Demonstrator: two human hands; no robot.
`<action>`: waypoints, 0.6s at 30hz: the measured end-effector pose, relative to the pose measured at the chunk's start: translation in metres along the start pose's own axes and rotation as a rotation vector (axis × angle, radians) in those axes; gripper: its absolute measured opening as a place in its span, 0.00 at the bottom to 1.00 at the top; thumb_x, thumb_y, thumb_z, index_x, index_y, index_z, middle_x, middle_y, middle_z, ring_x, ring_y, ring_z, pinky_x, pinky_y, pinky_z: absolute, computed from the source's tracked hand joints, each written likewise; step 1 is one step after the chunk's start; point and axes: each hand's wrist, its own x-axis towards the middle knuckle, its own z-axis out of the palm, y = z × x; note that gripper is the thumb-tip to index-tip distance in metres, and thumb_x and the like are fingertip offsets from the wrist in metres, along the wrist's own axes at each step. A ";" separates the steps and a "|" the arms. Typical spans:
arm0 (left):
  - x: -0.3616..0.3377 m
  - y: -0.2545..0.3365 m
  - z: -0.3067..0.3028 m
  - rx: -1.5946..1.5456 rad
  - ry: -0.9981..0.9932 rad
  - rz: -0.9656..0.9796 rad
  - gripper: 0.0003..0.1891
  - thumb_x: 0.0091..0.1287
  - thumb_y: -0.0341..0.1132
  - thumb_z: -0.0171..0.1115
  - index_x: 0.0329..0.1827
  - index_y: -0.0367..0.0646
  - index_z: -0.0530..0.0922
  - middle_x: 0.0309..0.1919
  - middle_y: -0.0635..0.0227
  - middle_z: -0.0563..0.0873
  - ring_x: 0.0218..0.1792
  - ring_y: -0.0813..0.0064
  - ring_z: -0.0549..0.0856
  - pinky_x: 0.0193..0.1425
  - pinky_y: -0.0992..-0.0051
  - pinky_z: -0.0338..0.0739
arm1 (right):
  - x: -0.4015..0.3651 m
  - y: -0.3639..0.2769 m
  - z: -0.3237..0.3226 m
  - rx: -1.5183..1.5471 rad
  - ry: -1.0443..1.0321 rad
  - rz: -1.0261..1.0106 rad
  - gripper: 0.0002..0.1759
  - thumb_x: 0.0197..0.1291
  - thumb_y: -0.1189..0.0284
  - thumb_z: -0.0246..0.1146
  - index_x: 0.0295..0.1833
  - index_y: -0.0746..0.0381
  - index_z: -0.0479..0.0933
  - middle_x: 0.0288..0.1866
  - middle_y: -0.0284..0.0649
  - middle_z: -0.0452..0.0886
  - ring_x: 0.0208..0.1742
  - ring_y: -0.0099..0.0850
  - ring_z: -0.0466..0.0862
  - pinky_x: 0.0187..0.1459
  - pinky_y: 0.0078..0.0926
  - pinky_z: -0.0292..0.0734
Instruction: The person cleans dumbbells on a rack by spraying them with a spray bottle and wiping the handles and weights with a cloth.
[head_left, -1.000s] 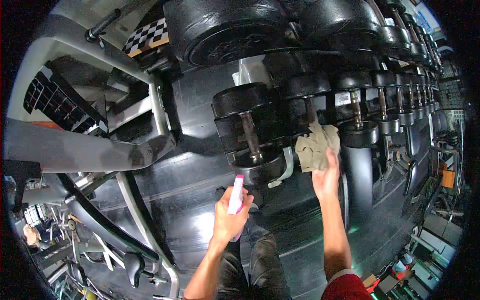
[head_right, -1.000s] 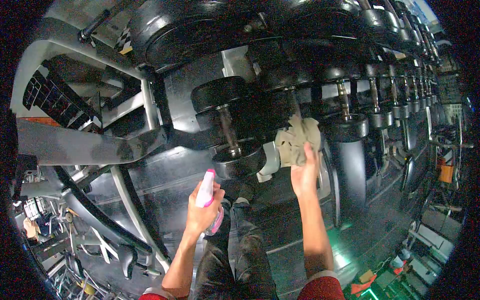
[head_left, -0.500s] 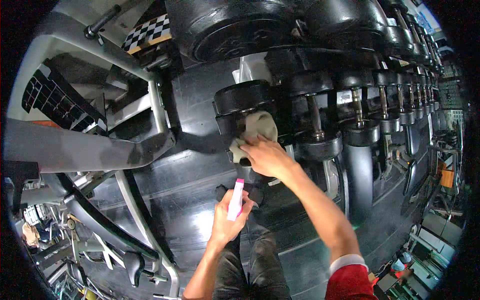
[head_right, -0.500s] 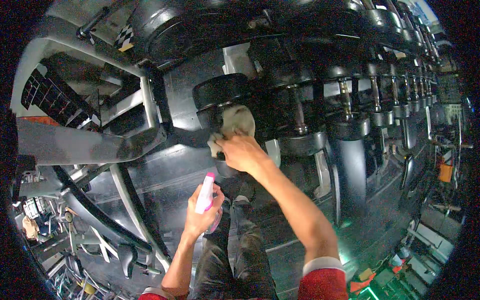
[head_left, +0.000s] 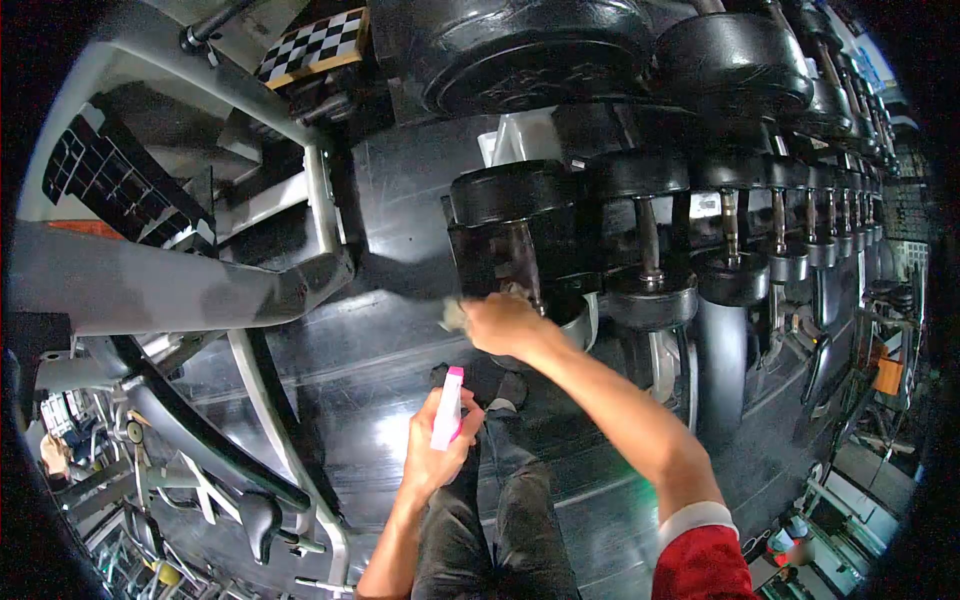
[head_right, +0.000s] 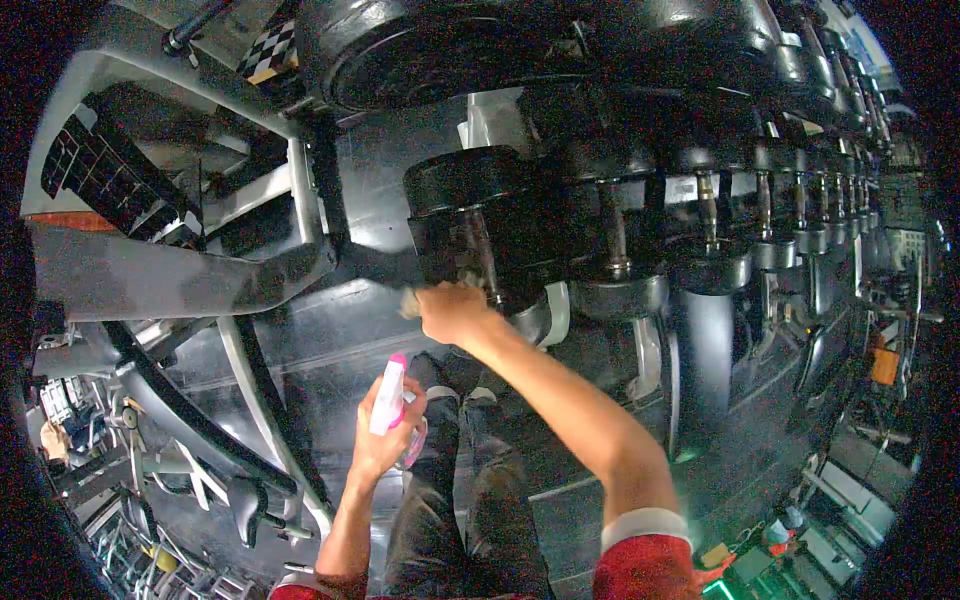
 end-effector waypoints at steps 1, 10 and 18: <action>0.000 -0.001 -0.001 0.020 -0.008 -0.014 0.09 0.60 0.27 0.63 0.42 0.39 0.74 0.28 0.69 0.82 0.22 0.82 0.79 0.27 0.79 0.75 | 0.014 -0.008 0.009 -0.090 -0.048 0.180 0.14 0.54 0.71 0.54 0.43 0.60 0.82 0.46 0.52 0.82 0.48 0.47 0.83 0.46 0.44 0.79; -0.002 -0.010 0.000 0.013 0.009 -0.020 0.09 0.59 0.27 0.63 0.42 0.39 0.75 0.30 0.69 0.82 0.23 0.83 0.79 0.27 0.79 0.76 | 0.007 -0.004 0.003 -0.071 -0.052 0.107 0.16 0.57 0.68 0.55 0.49 0.64 0.75 0.42 0.54 0.81 0.45 0.54 0.82 0.44 0.45 0.79; -0.005 -0.015 -0.008 -0.021 -0.009 0.008 0.08 0.59 0.25 0.63 0.40 0.40 0.74 0.32 0.70 0.82 0.23 0.83 0.79 0.27 0.80 0.75 | -0.063 0.065 -0.105 0.130 -0.185 0.062 0.24 0.63 0.56 0.53 0.55 0.65 0.72 0.46 0.55 0.80 0.46 0.51 0.81 0.49 0.41 0.75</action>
